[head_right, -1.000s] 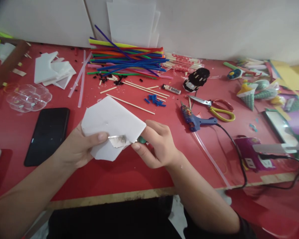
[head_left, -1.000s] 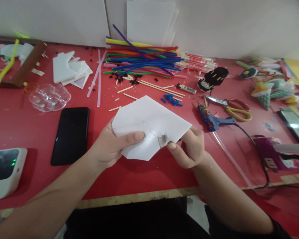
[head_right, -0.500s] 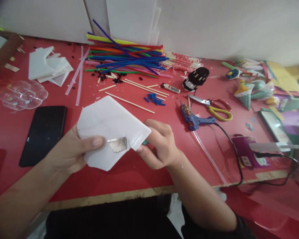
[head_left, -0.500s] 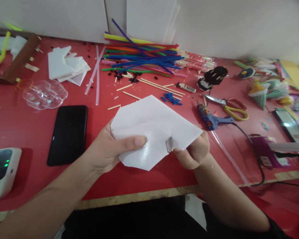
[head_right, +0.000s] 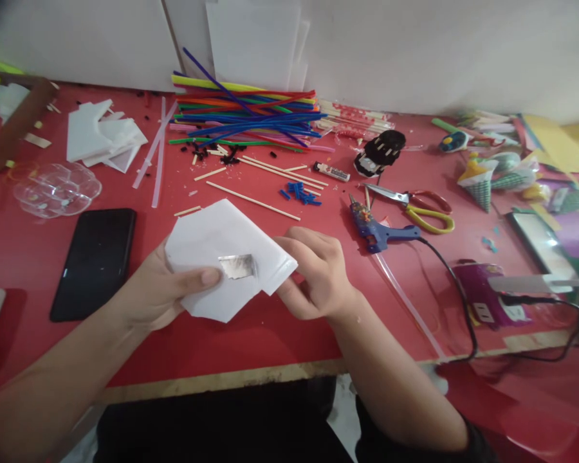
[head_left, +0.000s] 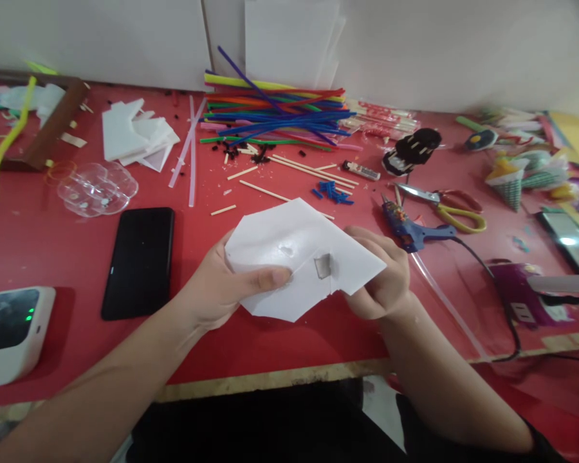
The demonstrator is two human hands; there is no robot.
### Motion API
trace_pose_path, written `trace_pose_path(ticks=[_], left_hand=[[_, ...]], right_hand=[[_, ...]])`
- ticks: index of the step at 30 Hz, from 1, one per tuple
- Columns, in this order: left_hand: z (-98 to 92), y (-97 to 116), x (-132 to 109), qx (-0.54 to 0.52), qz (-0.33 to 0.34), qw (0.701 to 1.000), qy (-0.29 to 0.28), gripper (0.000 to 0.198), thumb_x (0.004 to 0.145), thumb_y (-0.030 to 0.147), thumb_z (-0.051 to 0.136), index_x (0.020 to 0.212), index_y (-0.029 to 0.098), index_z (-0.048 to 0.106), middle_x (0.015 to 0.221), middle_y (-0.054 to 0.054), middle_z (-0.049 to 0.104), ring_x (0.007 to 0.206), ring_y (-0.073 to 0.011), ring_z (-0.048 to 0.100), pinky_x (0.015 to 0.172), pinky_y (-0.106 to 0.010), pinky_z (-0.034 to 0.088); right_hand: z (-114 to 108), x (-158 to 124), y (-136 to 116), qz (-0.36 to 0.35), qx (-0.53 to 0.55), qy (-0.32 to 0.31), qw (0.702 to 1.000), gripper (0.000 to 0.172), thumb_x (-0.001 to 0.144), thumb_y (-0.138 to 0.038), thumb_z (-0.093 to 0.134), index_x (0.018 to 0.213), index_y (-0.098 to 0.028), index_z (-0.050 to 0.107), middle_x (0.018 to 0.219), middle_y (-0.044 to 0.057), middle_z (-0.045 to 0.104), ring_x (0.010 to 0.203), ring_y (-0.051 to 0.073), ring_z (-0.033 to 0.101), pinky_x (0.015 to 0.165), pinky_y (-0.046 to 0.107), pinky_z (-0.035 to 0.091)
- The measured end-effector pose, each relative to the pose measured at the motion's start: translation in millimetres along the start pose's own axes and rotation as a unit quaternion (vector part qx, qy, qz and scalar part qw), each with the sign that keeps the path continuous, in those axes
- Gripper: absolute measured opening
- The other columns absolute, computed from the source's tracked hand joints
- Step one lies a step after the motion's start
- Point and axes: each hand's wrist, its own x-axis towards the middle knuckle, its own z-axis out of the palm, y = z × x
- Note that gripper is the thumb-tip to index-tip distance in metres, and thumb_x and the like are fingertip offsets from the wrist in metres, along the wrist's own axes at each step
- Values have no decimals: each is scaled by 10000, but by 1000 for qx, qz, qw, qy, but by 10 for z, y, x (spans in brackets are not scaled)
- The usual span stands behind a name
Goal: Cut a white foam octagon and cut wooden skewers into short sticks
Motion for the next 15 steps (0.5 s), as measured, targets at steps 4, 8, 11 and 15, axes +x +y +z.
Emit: trace_pose_path(ticks=[4,8,11,15], left_hand=[[-11,-25,-2,14,13,1000,-17,539,600,197,947,1077,237,700,959,-18,766,843,-230,743,659,-281,629],[-19,-28,1,20,15,1000,-17,527,612,192,939,1084,242,710,970,-16,766,849,-227,740,670,-286,626],[-18,-22,1,26,20,999,-19,528,615,203,939,1086,241,703,996,-26,768,885,-250,743,691,-311,633],[-7,-6,-3,11,5,1000,-21,515,603,215,947,1054,227,699,1001,-37,772,893,-258,748,698,-316,637]], right_hand=[[7,7,-10,-5,9,2,1000,163,879,-221,482,1017,-263,558,689,-14,347,531,173,347,465,339,293],[16,14,-6,-10,5,10,1000,202,835,-186,484,1015,-253,543,708,-11,363,550,168,344,459,323,278],[7,20,-9,-13,-7,6,1000,230,837,-190,482,1052,-251,540,716,1,408,549,169,364,451,325,319],[-12,30,-14,-5,-18,-5,1000,262,861,-215,479,1111,-266,539,722,14,461,546,181,420,451,334,378]])
